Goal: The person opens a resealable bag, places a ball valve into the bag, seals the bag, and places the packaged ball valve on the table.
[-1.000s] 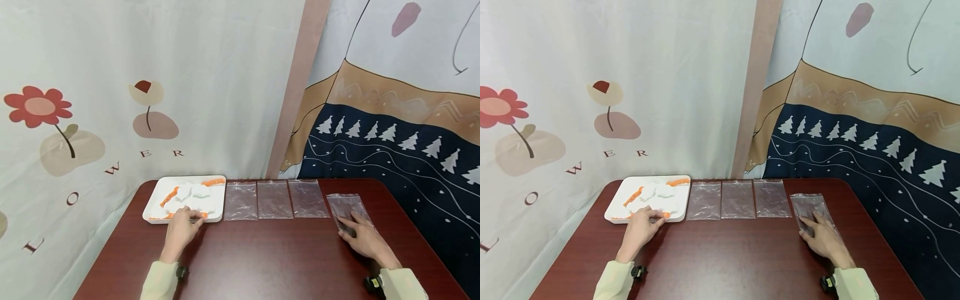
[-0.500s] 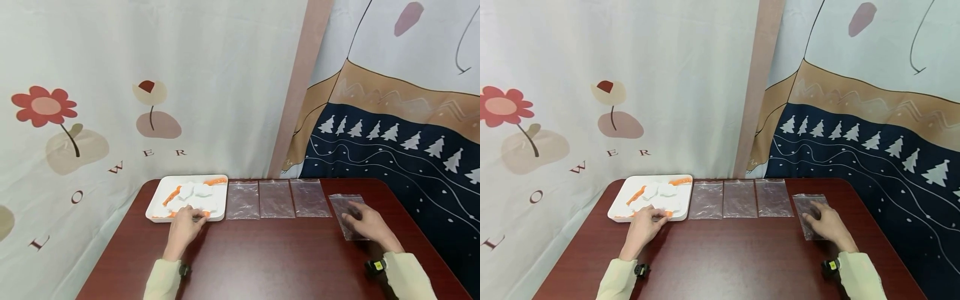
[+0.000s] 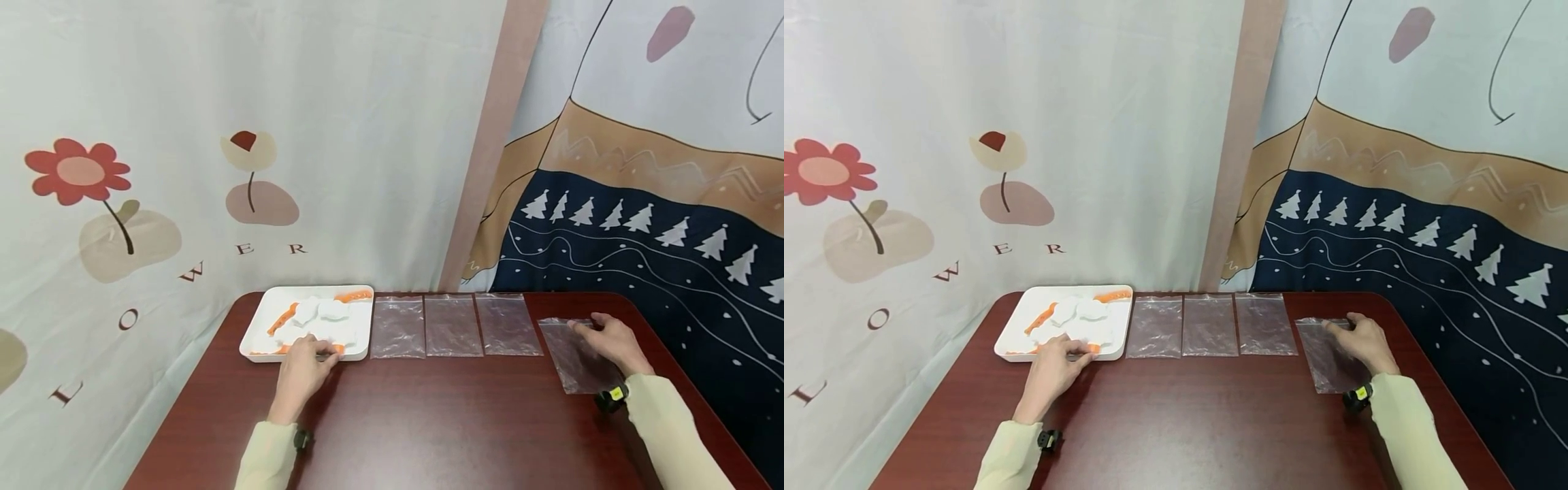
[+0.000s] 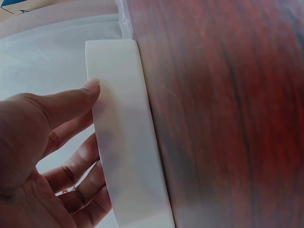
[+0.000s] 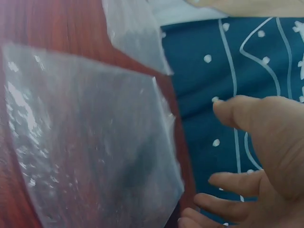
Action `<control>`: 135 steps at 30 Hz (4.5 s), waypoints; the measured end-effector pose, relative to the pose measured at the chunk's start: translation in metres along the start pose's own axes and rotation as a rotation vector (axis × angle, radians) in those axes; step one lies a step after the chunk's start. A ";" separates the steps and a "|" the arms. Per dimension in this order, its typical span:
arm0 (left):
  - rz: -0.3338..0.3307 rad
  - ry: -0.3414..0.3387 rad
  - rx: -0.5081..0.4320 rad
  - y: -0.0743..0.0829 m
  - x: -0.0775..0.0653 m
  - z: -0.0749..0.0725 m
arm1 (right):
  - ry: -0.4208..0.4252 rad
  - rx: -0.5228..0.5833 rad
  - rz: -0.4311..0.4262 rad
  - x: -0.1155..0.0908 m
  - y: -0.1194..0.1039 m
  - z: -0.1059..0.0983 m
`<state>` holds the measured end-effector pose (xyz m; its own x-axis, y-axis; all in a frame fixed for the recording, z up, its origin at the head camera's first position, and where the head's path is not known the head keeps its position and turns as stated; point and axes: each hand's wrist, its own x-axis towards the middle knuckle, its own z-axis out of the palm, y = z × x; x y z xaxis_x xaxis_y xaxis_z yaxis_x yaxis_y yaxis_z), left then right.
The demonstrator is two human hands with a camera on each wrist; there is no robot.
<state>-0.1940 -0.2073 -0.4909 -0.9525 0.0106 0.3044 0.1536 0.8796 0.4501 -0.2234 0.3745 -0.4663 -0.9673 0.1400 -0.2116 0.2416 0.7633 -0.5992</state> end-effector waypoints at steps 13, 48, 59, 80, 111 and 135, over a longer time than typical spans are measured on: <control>-0.027 -0.014 0.005 0.000 0.000 0.000 | 0.109 -0.137 0.091 0.022 0.016 0.005; -0.002 0.011 0.008 0.002 -0.002 0.001 | 0.123 -0.092 -0.105 0.022 0.018 0.006; -0.001 0.017 0.010 0.002 -0.002 0.002 | 0.153 -0.093 -0.141 0.013 0.007 0.002; 0.012 0.030 0.019 0.001 -0.002 0.005 | 0.355 -0.130 -0.224 -0.017 -0.026 -0.019; 0.032 0.097 -0.036 0.010 -0.005 0.004 | 0.447 0.073 -0.384 -0.067 -0.080 0.005; 0.182 0.143 -0.421 0.099 0.008 -0.004 | 0.246 0.248 -0.593 -0.084 -0.140 0.053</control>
<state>-0.1855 -0.1219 -0.4406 -0.8588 0.0551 0.5094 0.4362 0.6001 0.6705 -0.1716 0.2228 -0.4054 -0.9237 -0.0955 0.3709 -0.3522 0.5925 -0.7245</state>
